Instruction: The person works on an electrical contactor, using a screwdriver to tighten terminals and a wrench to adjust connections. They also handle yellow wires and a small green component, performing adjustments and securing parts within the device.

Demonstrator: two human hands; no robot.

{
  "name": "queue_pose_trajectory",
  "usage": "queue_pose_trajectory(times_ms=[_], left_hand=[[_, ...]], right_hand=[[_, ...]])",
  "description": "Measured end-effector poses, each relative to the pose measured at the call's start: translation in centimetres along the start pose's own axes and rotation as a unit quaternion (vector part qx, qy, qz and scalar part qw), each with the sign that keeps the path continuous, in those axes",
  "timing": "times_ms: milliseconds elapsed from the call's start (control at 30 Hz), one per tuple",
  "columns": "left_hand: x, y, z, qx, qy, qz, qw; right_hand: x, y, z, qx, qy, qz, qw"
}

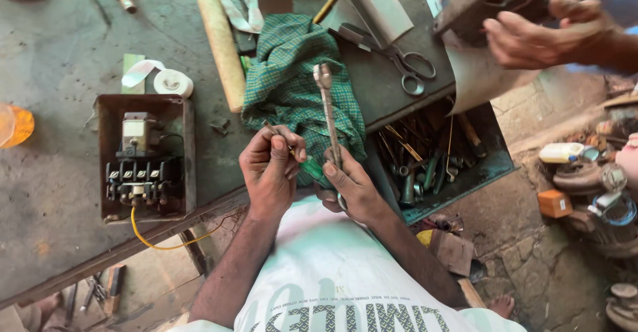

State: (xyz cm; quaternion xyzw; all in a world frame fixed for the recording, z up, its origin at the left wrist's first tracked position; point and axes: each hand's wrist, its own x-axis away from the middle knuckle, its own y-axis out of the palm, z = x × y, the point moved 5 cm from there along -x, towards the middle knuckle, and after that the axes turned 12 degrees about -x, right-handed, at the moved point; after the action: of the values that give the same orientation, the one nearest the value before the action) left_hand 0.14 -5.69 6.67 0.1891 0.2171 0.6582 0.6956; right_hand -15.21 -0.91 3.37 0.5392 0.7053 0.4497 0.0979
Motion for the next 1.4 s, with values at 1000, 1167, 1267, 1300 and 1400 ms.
queue_pose_trajectory(times_ms=[1000, 1167, 1267, 1300, 1400], left_hand=[[0.7, 2.6, -2.2, -0.171, -0.092, -0.041, 0.98], [0.0, 8.5, -6.1, -0.268, -0.163, -0.2, 0.928], [-1.9, 13.7, -10.2, -0.276, -0.175, -0.239, 0.914], [-2.7, 15.4, -12.1, -0.277, -0.178, -0.239, 0.913], [-3.7, 19.9, -20.6, -0.363, -0.24, -0.31, 0.845]], right_hand=[[1.8, -5.6, 1.3, 0.203, -0.126, -0.011, 0.971], [5.6, -9.1, 0.5, 0.253, -0.278, 0.018, 0.926], [9.3, -12.7, 0.1, 0.191, -0.314, 0.132, 0.921], [10.8, -14.3, -0.4, 0.165, -0.34, 0.19, 0.906], [15.2, -19.3, -1.6, 0.041, -0.37, 0.325, 0.87]])
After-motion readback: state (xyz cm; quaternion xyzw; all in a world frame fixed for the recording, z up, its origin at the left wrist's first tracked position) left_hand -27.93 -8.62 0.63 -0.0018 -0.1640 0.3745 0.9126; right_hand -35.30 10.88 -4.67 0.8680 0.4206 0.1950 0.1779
